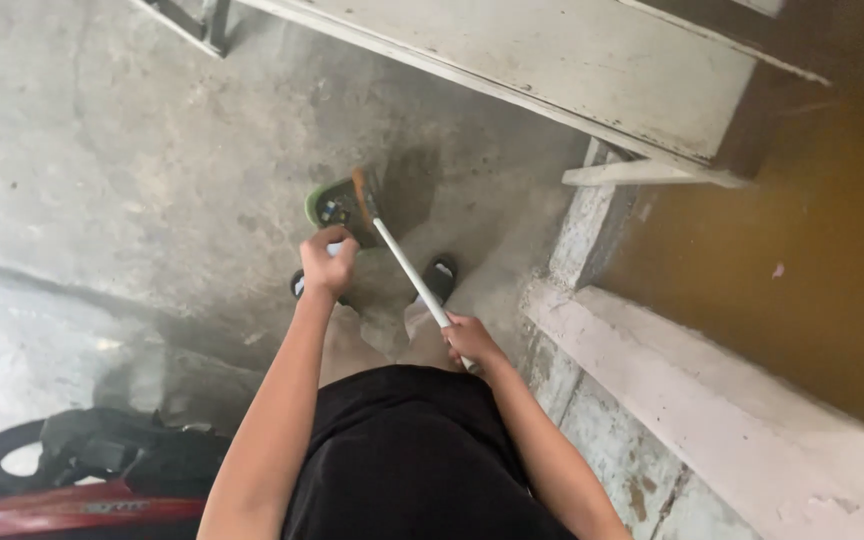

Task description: The person sweeps a concrete floor using a broom and dustpan, gathering debris into the dustpan. The person moves around a parked red motorcycle and white furniture frames while sweeping different sections of the floor.

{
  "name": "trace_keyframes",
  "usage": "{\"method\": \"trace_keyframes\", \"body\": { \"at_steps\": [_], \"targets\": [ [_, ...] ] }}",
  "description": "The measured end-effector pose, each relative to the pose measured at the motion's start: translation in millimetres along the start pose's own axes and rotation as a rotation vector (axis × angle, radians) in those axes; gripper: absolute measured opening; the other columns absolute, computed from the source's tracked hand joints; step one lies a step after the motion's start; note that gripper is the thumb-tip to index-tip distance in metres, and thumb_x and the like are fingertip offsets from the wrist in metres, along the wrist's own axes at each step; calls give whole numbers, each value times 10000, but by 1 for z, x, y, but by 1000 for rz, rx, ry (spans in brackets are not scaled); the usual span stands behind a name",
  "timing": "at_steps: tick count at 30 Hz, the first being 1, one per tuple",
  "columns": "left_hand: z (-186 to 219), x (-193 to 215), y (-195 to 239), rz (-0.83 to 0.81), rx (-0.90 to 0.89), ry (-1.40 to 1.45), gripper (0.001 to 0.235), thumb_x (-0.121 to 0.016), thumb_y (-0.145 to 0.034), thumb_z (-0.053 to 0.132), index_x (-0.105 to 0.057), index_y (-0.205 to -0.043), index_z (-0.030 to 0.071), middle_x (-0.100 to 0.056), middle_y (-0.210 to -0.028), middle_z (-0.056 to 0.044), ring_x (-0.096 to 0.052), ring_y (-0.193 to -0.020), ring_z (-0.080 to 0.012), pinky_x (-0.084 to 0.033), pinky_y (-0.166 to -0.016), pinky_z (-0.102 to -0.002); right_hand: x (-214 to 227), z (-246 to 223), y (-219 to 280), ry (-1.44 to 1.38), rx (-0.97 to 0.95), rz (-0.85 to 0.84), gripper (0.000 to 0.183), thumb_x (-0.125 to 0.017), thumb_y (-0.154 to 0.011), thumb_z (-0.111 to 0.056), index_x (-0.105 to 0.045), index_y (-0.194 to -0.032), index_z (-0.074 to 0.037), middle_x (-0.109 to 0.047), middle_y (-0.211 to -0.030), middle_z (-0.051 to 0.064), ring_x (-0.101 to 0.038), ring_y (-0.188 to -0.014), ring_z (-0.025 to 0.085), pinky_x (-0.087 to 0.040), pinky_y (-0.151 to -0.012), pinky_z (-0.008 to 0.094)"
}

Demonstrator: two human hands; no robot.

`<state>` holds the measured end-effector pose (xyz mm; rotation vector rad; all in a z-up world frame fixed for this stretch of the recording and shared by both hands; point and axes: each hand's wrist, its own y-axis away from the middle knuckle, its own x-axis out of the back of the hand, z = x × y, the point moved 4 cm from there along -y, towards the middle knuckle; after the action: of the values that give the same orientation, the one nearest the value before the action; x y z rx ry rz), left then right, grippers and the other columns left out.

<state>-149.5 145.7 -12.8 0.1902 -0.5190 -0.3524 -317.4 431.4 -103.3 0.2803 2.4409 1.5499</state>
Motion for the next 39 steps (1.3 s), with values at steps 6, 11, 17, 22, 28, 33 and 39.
{"method": "trace_keyframes", "body": {
  "at_steps": [6, 11, 17, 22, 28, 33, 39],
  "targets": [
    [-20, 69, 31, 139, 49, 157, 228, -595, -786, 177, -696, -776, -28, -608, -633, -109, -583, -646, -162, -480, -623, -324, -3, -63, 73, 154, 20, -72, 565, -559, -924, -151, -546, -1489, -150, -559, -767, 15, -495, -448, 120, -432, -401, 306],
    [-65, 169, 84, 469, 33, 456, 235, -519, -804, 135, -628, -681, -33, -614, -654, -71, -531, -631, -138, -410, -600, -284, 10, -124, 111, 279, -36, -13, 586, -571, -915, -98, -551, -1495, -176, -546, -784, 19, -473, -477, 118, -420, -411, 298],
    [-139, 292, 151, 920, -42, 918, 239, -456, -843, 67, -536, -638, -28, -575, -656, -155, -528, -612, -227, -423, -622, -340, -10, -167, 91, 342, -44, 128, 549, -574, -939, -124, -511, -1484, -132, -565, -779, 53, -456, -480, 156, -375, -398, 331],
    [-206, 370, 188, 1102, -5, 1067, 259, -466, -845, 58, -527, -606, -23, -545, -620, -157, -502, -579, -237, -401, -595, -354, -86, -186, 43, 332, -25, 217, 413, -555, -952, -88, -583, -1360, -29, -554, -764, 63, -458, -498, 143, -366, -409, 309],
    [-239, 498, 213, 1199, -57, 979, 236, -460, -830, 59, -489, -608, -17, -565, -635, -183, -510, -568, -255, -404, -602, -358, -184, -195, -4, 193, -90, 275, 254, -544, -977, -97, -528, -1207, 12, -551, -763, 69, -453, -518, 119, -358, -414, 262],
    [-240, 601, 194, 1099, -127, 875, 223, -452, -818, 72, -488, -633, -47, -549, -656, -191, -485, -578, -253, -423, -620, -367, -243, -179, -23, 55, -218, 367, 221, -548, -974, -129, -566, -1186, -69, -565, -780, 70, -463, -550, 112, -369, -435, 240],
    [-253, 692, 101, 853, -159, 671, 197, -440, -800, 71, -470, -656, -60, -561, -700, -198, -477, -592, -234, -405, -605, -323, -336, -125, -60, 213, -383, 375, 192, -556, -960, -185, -597, -1056, -24, -595, -825, 75, -553, -676, 171, -452, -539, 341]
  ]
}}
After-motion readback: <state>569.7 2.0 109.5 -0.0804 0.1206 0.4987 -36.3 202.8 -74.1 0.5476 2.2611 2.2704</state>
